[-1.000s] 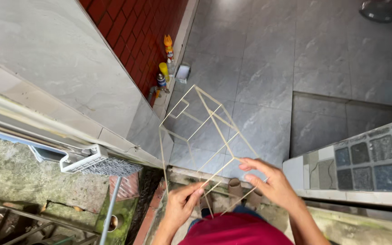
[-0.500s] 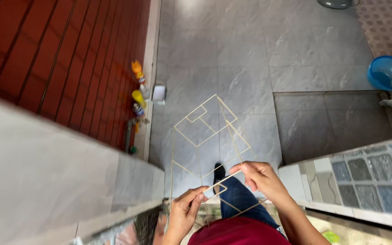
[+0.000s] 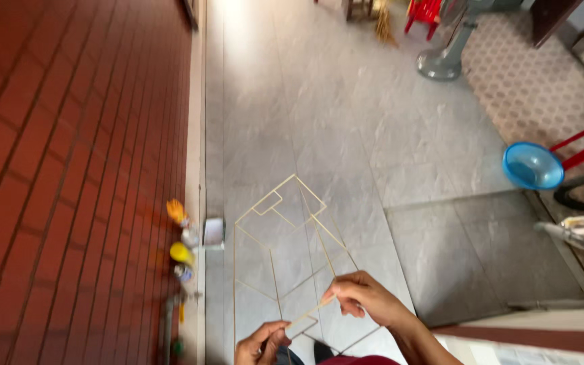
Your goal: The person sits on the floor and wraps yellow adhesive tape around the joints of a bamboo stick frame, pulling tape from the roll and pressing it along the bamboo edges. They reposition the frame on their lap and use scissors to cut the tape near the end.
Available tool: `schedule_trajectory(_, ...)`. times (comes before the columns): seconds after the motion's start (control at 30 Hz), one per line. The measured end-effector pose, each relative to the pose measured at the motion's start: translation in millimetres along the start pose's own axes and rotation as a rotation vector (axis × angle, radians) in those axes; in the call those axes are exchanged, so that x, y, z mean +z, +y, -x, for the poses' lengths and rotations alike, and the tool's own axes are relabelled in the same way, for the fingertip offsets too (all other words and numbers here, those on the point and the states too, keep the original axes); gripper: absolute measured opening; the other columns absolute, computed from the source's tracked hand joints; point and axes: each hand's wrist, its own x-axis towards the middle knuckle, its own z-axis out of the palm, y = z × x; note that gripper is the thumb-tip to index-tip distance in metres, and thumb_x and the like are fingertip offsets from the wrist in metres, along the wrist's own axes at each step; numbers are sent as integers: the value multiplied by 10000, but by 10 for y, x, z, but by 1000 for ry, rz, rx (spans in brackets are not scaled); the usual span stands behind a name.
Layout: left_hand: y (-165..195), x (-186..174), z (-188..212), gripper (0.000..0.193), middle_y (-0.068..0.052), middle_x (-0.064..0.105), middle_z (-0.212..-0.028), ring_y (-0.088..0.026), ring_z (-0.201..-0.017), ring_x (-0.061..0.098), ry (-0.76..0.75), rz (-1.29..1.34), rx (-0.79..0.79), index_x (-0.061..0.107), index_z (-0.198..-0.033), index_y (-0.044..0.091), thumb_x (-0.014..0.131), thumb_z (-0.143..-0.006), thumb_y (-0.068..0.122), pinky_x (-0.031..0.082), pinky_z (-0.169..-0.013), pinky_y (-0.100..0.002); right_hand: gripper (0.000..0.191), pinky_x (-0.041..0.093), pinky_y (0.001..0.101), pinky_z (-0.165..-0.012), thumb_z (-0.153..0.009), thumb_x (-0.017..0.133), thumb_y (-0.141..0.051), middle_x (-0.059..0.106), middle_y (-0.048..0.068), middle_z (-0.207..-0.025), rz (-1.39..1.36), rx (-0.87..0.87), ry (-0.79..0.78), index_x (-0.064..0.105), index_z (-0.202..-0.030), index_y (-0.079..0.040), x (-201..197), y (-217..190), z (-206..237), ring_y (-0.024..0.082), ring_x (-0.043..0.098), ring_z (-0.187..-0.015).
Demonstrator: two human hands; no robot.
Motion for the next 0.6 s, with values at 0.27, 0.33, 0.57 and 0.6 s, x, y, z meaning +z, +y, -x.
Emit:
schedule_trajectory(0.27, 438, -634, -1663, 172, -61, 784, -814, -117, -786, 777, -183, 114, 191, 759, -1071, 26, 680, -935, 96, 615, -712, -246, 339, 430, 291, -509, -945, 649, -295, 474, -13, -505, -31, 2, 131, 793, -859, 0, -335, -359, -1485, 91, 394, -436)
schedule_trajectory(0.33, 680, -959, -1979, 172, -60, 789, -781, -100, -749, 764, -176, 11, 201, 755, -1069, 41, 666, -946, 122, 591, -669, -241, 322, 370, 281, -470, -928, 612, -273, 570, 13, -570, -18, -16, 171, 781, -868, -5, -308, -420, -1878, 91, 436, -466)
schedule_trajectory(0.57, 1819, -1897, -3373, 198, -38, 794, -754, -70, -613, 675, -389, -137, 74, 746, -1096, 92, 633, -974, 199, 547, -555, -254, 311, 411, 270, -476, -938, 626, -248, 580, 34, -566, -42, 88, 327, 767, -817, 2, -246, -1117, -3045, 102, 494, -487)
schedule_trajectory(0.6, 1906, -1966, -3551, 196, -27, 789, -759, -71, -610, 663, -414, -161, 61, 748, -1094, 96, 636, -976, 205, 546, -554, -252, 313, 405, 268, -474, -940, 628, -250, 575, 36, -559, -54, 88, 340, 770, -817, 1, -276, -1179, -3182, 103, 492, -486)
